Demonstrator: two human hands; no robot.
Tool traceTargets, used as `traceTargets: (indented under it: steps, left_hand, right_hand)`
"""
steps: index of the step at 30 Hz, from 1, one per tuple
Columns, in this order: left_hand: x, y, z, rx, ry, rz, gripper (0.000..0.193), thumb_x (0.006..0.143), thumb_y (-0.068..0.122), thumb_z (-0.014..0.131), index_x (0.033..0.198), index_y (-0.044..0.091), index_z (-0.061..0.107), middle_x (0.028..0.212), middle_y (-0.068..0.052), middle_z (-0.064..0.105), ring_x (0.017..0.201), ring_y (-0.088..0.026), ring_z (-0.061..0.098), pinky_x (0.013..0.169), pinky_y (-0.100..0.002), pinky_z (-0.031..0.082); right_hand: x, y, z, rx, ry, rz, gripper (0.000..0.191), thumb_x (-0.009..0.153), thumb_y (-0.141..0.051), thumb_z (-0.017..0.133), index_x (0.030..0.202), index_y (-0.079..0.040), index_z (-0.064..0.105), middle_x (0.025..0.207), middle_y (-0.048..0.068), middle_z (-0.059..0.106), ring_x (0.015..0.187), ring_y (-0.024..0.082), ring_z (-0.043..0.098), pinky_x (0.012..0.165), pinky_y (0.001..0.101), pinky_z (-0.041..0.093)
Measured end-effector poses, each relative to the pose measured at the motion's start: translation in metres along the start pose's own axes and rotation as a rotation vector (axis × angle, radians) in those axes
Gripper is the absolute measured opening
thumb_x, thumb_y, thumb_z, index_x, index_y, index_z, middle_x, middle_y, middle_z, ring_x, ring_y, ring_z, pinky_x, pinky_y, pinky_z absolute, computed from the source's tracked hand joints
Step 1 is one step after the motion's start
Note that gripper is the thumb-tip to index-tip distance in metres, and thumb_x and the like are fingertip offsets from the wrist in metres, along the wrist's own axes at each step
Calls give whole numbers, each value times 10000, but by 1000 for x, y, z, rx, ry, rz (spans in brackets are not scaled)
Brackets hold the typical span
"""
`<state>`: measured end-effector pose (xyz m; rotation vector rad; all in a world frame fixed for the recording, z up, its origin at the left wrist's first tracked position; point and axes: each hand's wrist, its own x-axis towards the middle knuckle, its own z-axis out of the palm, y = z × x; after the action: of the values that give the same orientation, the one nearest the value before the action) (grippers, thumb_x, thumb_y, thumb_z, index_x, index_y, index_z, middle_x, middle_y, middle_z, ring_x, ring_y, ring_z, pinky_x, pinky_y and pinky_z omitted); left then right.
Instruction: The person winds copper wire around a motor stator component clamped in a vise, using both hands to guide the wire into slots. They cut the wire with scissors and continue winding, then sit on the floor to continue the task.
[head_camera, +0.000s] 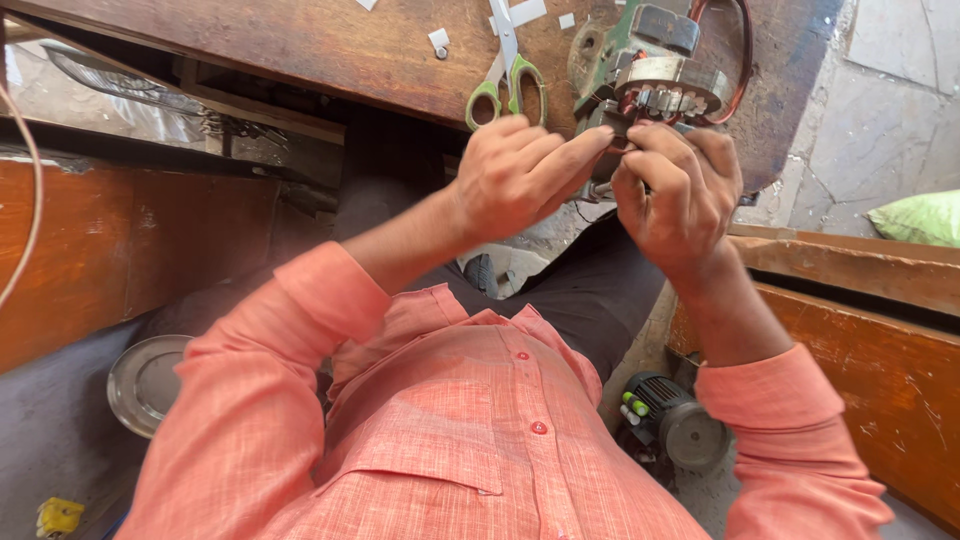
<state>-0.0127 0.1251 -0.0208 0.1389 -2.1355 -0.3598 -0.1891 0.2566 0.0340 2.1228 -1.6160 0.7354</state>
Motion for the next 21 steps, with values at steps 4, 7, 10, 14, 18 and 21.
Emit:
traceTargets:
  steps: [4, 7, 10, 14, 18, 21]
  left_hand:
    - [20, -25, -11, 56, -123, 197, 420, 983, 121, 701, 1384, 13, 633, 780, 49, 546, 676, -118, 538, 648, -312, 424]
    - [32, -30, -15, 48, -179, 274, 441, 973, 129, 676, 1400, 31, 630, 803, 52, 565, 697, -128, 561, 663, -315, 433]
    - [39, -34, -19, -50, -210, 269, 403, 1008, 172, 708, 1390, 74, 626, 852, 33, 591, 744, -153, 590, 703, -330, 456]
    - [53, -46, -21, -252, -97, 38, 331, 1056, 236, 681, 1341, 99, 582, 1129, -53, 634, 1034, -220, 622, 872, -351, 512]
    - [84, -62, -5, -640, -326, -232, 474, 1080, 433, 685, 1320, 27, 632, 1339, -130, 625, 1267, -266, 615, 1053, -420, 502]
    - [98, -70, 4, -1034, -587, -363, 505, 1092, 527, 587, 1221, 51, 697, 1567, -132, 450, 1365, -208, 570, 1072, -342, 539]
  right_hand:
    - [-2, -7, 14, 14, 147, 37, 279, 1084, 40, 776, 1151, -34, 515, 1232, 158, 709, 987, 285, 695, 897, 408, 527]
    - [-4, -12, 18, -78, 152, 29, 246, 1006, 7, 812, 1094, -18, 583, 1151, 162, 702, 930, 264, 695, 821, 394, 517]
    - [-9, -14, 18, -75, 126, 45, 211, 1013, 42, 792, 1131, -2, 623, 1120, 121, 654, 1063, 282, 738, 872, 415, 525]
    - [-13, -14, 18, -76, 125, 46, 226, 999, 49, 794, 1152, -21, 644, 1130, 107, 631, 1113, 276, 731, 894, 422, 526]
    - [-12, -15, 20, -91, 139, 38, 235, 992, 63, 787, 1153, -25, 640, 1149, 109, 615, 1115, 279, 733, 906, 430, 528]
    - [-10, -15, 20, -85, 168, 35, 248, 986, 77, 791, 1143, -32, 634, 1148, 105, 610, 1103, 279, 730, 910, 432, 531]
